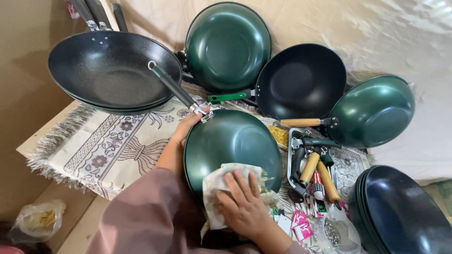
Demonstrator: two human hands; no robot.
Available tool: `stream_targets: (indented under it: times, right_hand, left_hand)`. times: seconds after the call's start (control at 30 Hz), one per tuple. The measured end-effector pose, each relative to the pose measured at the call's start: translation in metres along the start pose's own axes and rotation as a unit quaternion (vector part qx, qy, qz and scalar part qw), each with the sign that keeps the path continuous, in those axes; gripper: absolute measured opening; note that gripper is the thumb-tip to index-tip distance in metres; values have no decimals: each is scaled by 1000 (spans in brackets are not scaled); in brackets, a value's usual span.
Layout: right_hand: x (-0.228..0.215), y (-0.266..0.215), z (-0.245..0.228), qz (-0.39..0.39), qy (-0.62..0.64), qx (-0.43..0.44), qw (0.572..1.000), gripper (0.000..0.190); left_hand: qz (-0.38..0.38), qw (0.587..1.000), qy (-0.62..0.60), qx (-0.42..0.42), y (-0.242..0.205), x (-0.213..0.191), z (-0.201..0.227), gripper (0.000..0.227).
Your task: Wiping down woks with a cloth and attaching handle components using small screws
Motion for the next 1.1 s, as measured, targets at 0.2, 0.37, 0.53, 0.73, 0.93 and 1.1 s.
stream_targets:
  times: [0.2, 0.37, 0.53, 0.73, 0.93, 1.1]
  right_hand:
    - [20, 45, 27, -66, -2, -8, 998, 48]
    - [47, 61, 164, -58, 83, 119, 988, 59]
    - [95, 58, 286, -152, 232, 439, 854, 49]
    - [121, 140, 237, -198, 179, 304, 915, 49]
    - [81, 133, 88, -148, -53, 65, 985, 57]
    - [30, 68, 4, -54, -47, 10, 997, 65]
  left_hand:
    - [-64, 995, -69, 15, 4, -9, -2, 49]
    - [-105, 992, -9, 72, 3, -6, -5, 53]
    - [-119, 990, 12, 76, 4, -5, -11, 54]
    - [-126, 989, 5, 76, 10, -9, -17, 55]
    - [-8, 960, 268, 83, -10, 14, 13, 52]
    - [-51, 998, -29, 35, 3, -3, -18, 46]
Point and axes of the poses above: each hand's wrist, its own y-axis towards the middle knuckle, its own x-axis out of the palm, z = x × y, the point moved 5 cm from there along y, towards the middle knuckle, and after that the axes turned 8 degrees about x, right-handed, at the moved point
